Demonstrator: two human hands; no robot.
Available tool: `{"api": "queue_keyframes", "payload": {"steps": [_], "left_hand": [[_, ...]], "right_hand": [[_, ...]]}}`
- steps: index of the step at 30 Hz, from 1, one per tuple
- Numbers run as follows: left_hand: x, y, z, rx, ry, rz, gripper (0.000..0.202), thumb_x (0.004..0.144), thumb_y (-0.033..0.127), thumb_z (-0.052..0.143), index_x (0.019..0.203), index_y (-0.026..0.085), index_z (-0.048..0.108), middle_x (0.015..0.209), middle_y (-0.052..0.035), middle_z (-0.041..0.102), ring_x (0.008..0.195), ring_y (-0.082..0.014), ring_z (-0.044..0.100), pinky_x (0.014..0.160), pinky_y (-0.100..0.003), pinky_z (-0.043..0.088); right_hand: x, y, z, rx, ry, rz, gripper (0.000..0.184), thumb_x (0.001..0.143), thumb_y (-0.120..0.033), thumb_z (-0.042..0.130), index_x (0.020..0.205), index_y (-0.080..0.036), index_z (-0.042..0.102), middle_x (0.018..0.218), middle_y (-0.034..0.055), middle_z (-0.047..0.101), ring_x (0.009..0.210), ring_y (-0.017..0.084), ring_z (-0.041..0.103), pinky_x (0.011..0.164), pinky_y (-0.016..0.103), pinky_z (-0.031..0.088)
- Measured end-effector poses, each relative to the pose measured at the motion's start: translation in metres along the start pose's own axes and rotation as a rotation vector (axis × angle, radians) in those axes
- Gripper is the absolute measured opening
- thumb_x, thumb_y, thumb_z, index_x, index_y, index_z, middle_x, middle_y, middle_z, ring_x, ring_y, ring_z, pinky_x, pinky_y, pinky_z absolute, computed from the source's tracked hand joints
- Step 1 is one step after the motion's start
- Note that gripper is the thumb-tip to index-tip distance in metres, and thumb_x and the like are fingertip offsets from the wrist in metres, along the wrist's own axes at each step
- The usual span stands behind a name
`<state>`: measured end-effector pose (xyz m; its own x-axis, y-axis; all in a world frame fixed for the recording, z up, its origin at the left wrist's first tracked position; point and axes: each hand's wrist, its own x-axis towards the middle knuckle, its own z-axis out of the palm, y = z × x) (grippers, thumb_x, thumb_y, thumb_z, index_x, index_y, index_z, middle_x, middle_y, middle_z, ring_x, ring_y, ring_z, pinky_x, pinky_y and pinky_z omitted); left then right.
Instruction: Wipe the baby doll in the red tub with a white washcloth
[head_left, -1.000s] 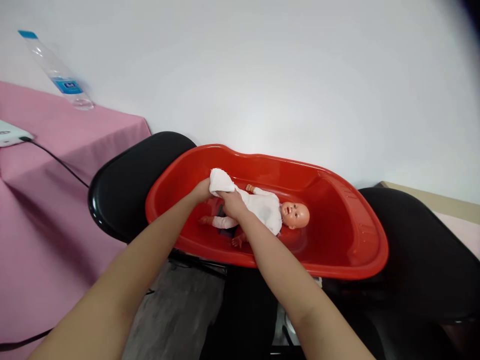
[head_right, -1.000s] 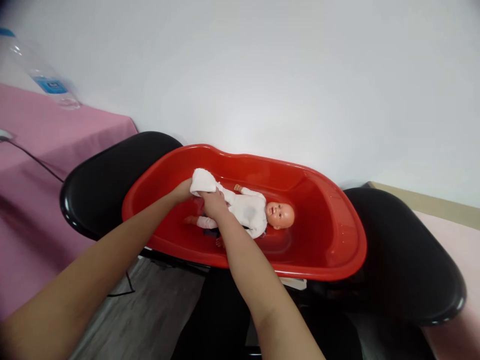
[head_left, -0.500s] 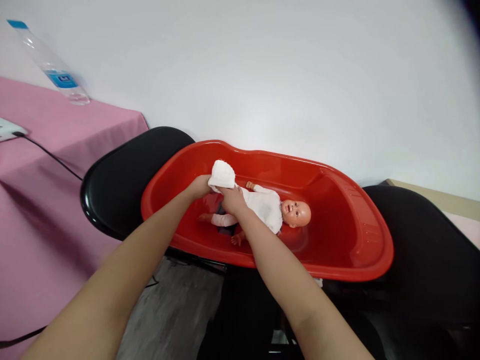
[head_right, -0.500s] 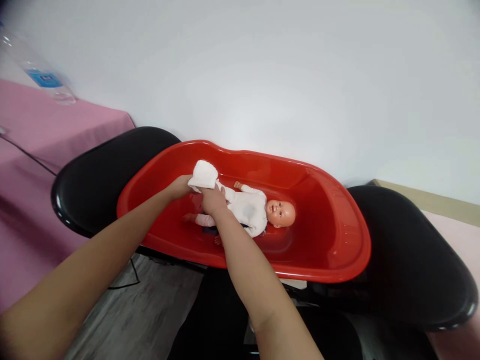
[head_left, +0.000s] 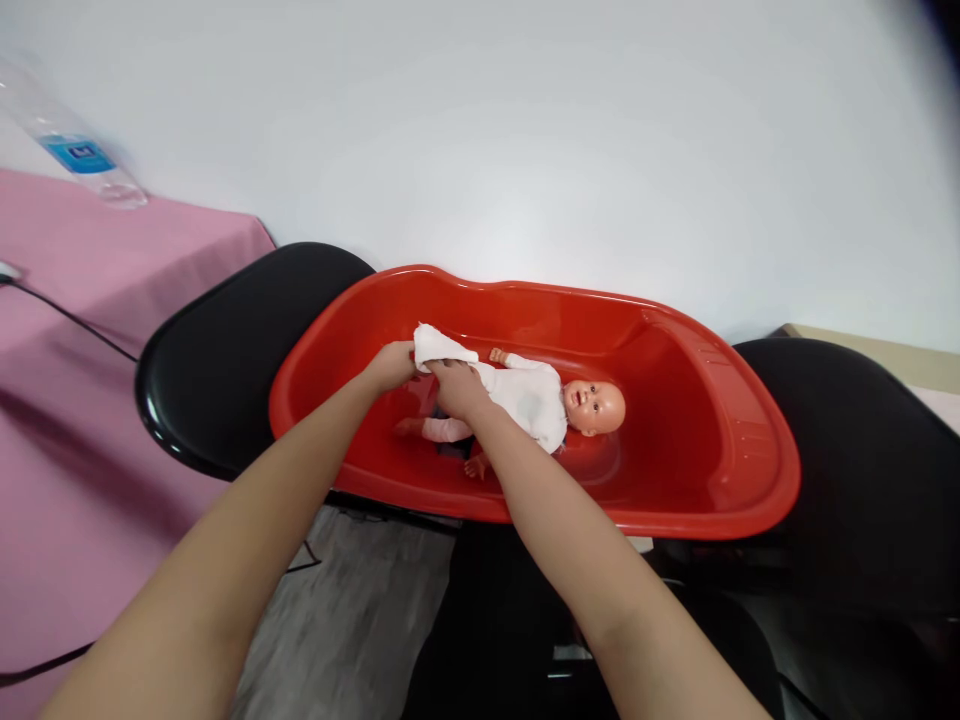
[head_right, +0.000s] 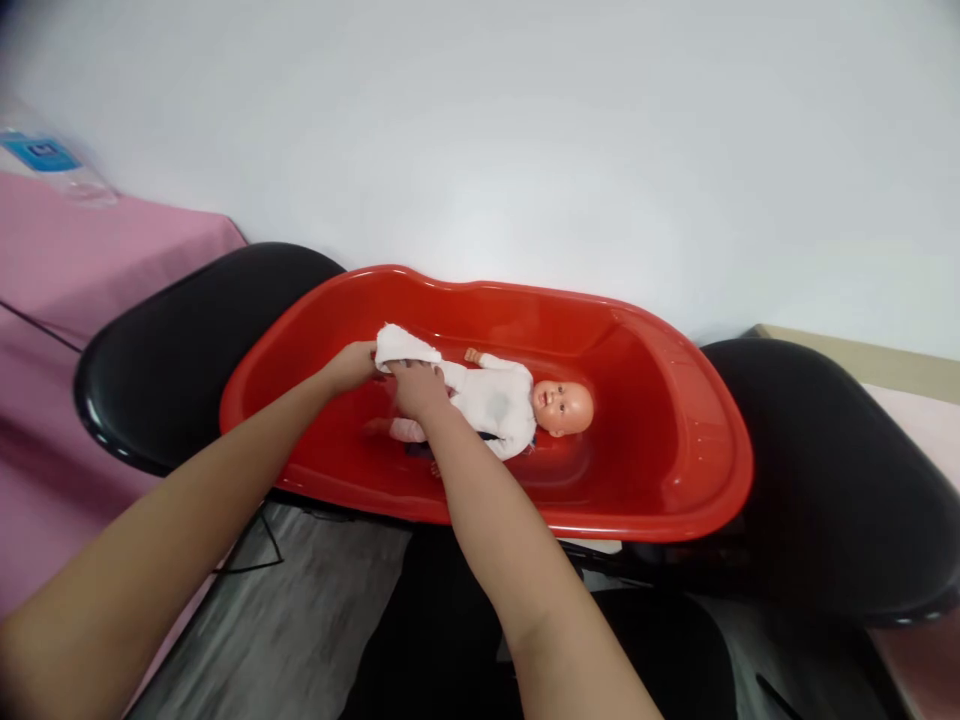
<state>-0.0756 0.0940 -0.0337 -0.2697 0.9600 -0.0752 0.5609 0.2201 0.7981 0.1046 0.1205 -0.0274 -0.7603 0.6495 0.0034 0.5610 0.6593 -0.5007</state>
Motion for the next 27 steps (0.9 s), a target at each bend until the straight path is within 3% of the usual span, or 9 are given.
{"api": "queue_keyframes", "payload": {"steps": [4, 10, 14, 18, 22, 27], "left_hand": [[-0.001, 0.002, 0.0, -0.094, -0.015, -0.01, 0.03, 0.064, 0.025, 0.076, 0.092, 0.017, 0.077, 0.084, -0.0049, 0.077, 0.076, -0.0217, 0.07, 0.069, -0.029, 0.058], [-0.003, 0.004, -0.001, 0.033, -0.004, -0.013, 0.02, 0.068, 0.028, 0.072, 0.084, 0.018, 0.077, 0.085, -0.0069, 0.078, 0.084, -0.0255, 0.071, 0.067, -0.028, 0.055], [0.0, 0.0, -0.001, 0.132, -0.007, -0.004, 0.024, 0.069, 0.032, 0.072, 0.087, 0.019, 0.078, 0.087, -0.0078, 0.079, 0.09, -0.0296, 0.072, 0.069, -0.03, 0.054], [0.005, -0.006, -0.001, 0.134, -0.02, 0.052, 0.033, 0.067, 0.041, 0.078, 0.091, 0.019, 0.079, 0.089, -0.0065, 0.08, 0.086, -0.0277, 0.072, 0.076, -0.033, 0.055], [0.006, -0.008, -0.001, 0.085, -0.032, 0.106, 0.029, 0.067, 0.045, 0.078, 0.081, 0.02, 0.074, 0.085, -0.0029, 0.077, 0.085, -0.0231, 0.069, 0.08, -0.03, 0.055], [0.002, -0.002, -0.003, 0.022, -0.022, 0.117, 0.034, 0.068, 0.047, 0.083, 0.086, 0.02, 0.074, 0.094, -0.0035, 0.078, 0.088, -0.0215, 0.069, 0.086, -0.031, 0.054]], "right_hand": [[0.002, 0.003, -0.001, -0.004, 0.052, 0.007, 0.062, 0.102, -0.007, 0.038, 0.162, -0.018, 0.052, 0.17, 0.0107, 0.048, 0.158, 0.027, 0.041, 0.13, 0.047, 0.036], [-0.002, 0.002, -0.003, -0.072, -0.052, 0.012, 0.063, 0.103, -0.016, 0.049, 0.165, -0.031, 0.051, 0.17, 0.0103, 0.047, 0.157, 0.033, 0.043, 0.129, 0.054, 0.037], [0.0, 0.001, -0.001, -0.092, -0.064, 0.016, 0.06, 0.103, -0.016, 0.049, 0.161, -0.031, 0.055, 0.169, 0.0086, 0.049, 0.156, 0.033, 0.045, 0.129, 0.056, 0.036], [0.002, 0.003, 0.001, -0.051, -0.016, 0.023, 0.061, 0.104, -0.014, 0.047, 0.163, -0.026, 0.05, 0.17, 0.0089, 0.049, 0.158, 0.032, 0.043, 0.129, 0.054, 0.038], [0.002, 0.007, 0.0, -0.033, -0.039, 0.123, 0.054, 0.102, -0.013, 0.05, 0.156, -0.015, 0.055, 0.163, 0.0172, 0.056, 0.152, 0.035, 0.051, 0.124, 0.053, 0.044], [-0.003, 0.013, -0.005, -0.006, -0.006, 0.325, 0.057, 0.097, -0.015, 0.058, 0.154, -0.015, 0.055, 0.158, 0.0201, 0.059, 0.146, 0.035, 0.057, 0.121, 0.049, 0.048]]}}
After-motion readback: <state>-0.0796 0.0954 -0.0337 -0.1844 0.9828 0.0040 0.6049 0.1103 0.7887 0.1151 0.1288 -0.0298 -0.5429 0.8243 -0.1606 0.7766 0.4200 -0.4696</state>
